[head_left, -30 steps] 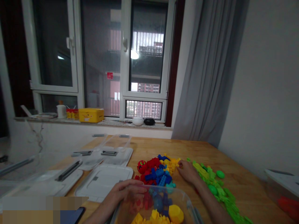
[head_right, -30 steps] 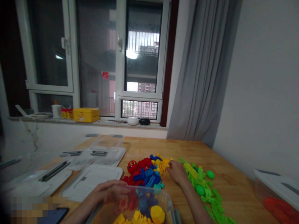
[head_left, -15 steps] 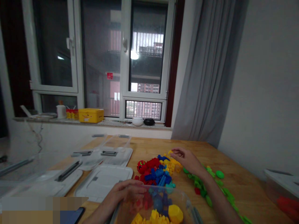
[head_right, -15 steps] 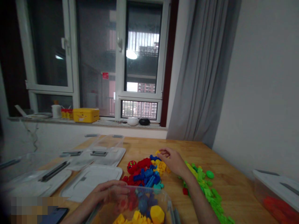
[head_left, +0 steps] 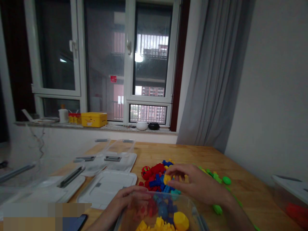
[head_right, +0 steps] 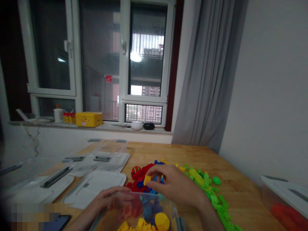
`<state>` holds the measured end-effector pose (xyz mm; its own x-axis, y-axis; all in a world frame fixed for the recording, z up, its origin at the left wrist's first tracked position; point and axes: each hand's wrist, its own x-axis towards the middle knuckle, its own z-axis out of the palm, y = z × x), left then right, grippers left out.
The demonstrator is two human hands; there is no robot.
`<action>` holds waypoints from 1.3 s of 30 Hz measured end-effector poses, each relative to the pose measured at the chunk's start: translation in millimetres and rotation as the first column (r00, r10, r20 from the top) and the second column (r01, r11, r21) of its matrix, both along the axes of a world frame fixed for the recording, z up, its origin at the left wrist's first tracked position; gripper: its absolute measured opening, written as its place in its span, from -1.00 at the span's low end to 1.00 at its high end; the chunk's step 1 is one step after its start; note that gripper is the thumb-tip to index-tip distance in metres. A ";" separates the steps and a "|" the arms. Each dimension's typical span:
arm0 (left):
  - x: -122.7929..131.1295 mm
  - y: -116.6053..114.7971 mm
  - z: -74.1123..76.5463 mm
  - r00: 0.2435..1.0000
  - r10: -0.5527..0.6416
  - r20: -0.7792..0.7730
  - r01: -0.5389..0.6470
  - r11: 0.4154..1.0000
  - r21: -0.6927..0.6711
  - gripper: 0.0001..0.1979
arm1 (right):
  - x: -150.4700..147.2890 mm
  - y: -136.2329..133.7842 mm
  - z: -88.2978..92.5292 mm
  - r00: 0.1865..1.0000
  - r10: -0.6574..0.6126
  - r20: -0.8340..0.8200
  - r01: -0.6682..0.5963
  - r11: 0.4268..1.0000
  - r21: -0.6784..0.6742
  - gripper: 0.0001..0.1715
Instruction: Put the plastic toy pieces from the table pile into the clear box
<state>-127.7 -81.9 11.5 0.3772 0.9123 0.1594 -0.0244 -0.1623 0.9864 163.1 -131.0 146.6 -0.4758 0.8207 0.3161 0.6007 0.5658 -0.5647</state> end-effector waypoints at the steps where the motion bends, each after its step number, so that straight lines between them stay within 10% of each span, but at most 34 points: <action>1: 0.0 -0.2 0.6 1.000 0.001 -0.006 -0.001 1.000 0.004 -0.64 | -1.7 -6.0 1.9 0.999 0.025 0.045 -0.025 1.000 -0.013 -0.65; 15: 3.7 -2.6 5.8 1.000 -0.024 0.001 0.024 1.000 -0.017 -0.68 | -13.3 -24.0 -27.9 0.892 0.263 0.366 -0.192 0.957 -0.219 -0.79; 30: -0.5 1.5 0.8 0.999 -0.042 0.006 0.042 0.999 0.000 -0.67 | -13.8 19.6 -23.3 0.987 0.153 0.055 -0.146 0.983 -0.112 -0.70; 35: 2.1 -0.6 4.7 0.994 -0.095 0.053 0.098 0.994 -0.050 -0.66 | 12.4 97.0 -71.4 0.946 -0.218 -0.238 0.242 0.967 0.077 -0.63; 39: 5.2 -2.2 6.2 0.989 -0.089 0.121 0.099 0.991 -0.084 -0.67 | 48.9 144.5 -134.4 0.891 -0.452 -0.048 0.452 0.869 0.203 -0.56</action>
